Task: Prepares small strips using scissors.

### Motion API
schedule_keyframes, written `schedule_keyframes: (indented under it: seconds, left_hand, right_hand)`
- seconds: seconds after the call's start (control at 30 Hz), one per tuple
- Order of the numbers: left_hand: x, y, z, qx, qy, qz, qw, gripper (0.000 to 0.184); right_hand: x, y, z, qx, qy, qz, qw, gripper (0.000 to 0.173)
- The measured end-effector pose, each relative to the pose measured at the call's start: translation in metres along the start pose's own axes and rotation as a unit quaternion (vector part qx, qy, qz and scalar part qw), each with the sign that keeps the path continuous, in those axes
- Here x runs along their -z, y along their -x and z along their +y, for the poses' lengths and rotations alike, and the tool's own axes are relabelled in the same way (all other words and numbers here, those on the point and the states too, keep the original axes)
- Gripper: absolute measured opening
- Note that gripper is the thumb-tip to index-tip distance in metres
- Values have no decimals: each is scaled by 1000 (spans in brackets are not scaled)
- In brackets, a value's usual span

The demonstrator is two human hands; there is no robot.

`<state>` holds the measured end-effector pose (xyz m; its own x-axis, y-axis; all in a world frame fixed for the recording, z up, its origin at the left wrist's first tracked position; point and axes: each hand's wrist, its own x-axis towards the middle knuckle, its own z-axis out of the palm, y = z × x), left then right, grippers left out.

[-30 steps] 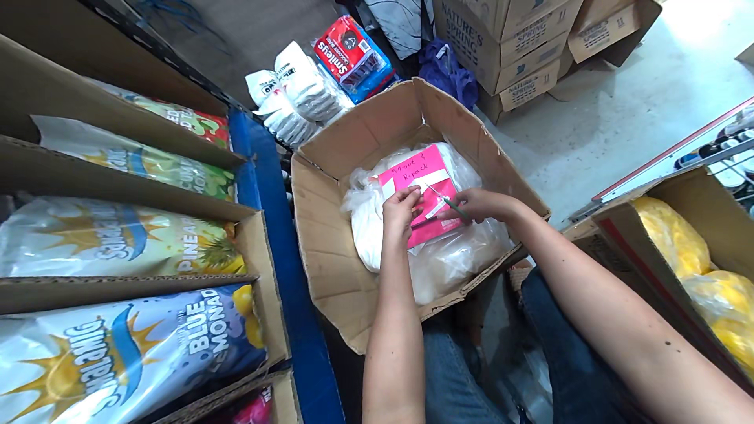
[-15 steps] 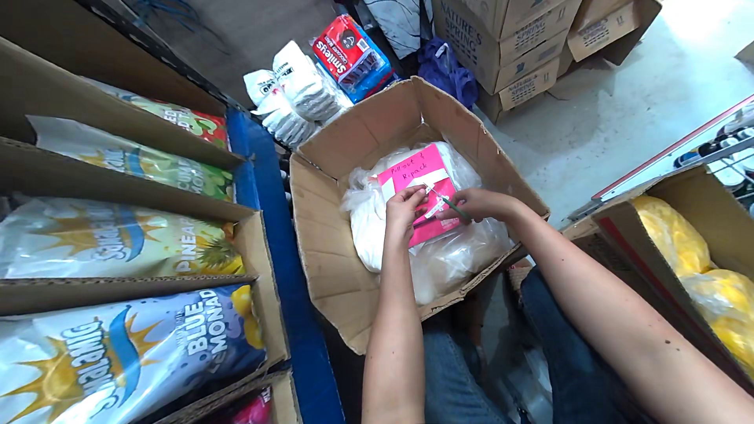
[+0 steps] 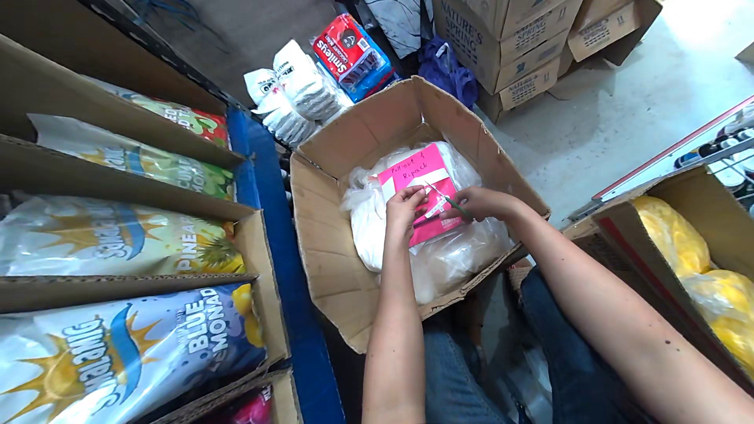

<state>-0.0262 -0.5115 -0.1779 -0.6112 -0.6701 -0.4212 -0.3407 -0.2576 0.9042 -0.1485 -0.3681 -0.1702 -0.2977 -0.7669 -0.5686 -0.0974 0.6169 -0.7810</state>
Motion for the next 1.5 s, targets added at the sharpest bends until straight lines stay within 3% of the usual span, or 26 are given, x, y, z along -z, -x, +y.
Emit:
schedule_keyframes:
  seconds: [0.23,0.43,0.57,0.7,1.5]
  left_hand:
    - [0,-24,-11,19,-205,14,978,25]
    - [-13,-39,-14,27,-285,-20,958,27]
    - [-6,-28,-11,20,-422,-26,906,26]
    - [-5,-17,-7,65,-525,-45,847,32]
    - [-8,-24,-20,24,-522,-87,848,31]
  right_hand:
    - [1,2,-1,-33,9,-5,999,48]
    - [3,4,-5,-46,17,-10,999,51]
    - [3,3,-3,-46,38,-18,998,53]
    - [1,0,-1,-67,82,-30,994,55]
    - [1,-3,2,-83,150,-31,985,57]
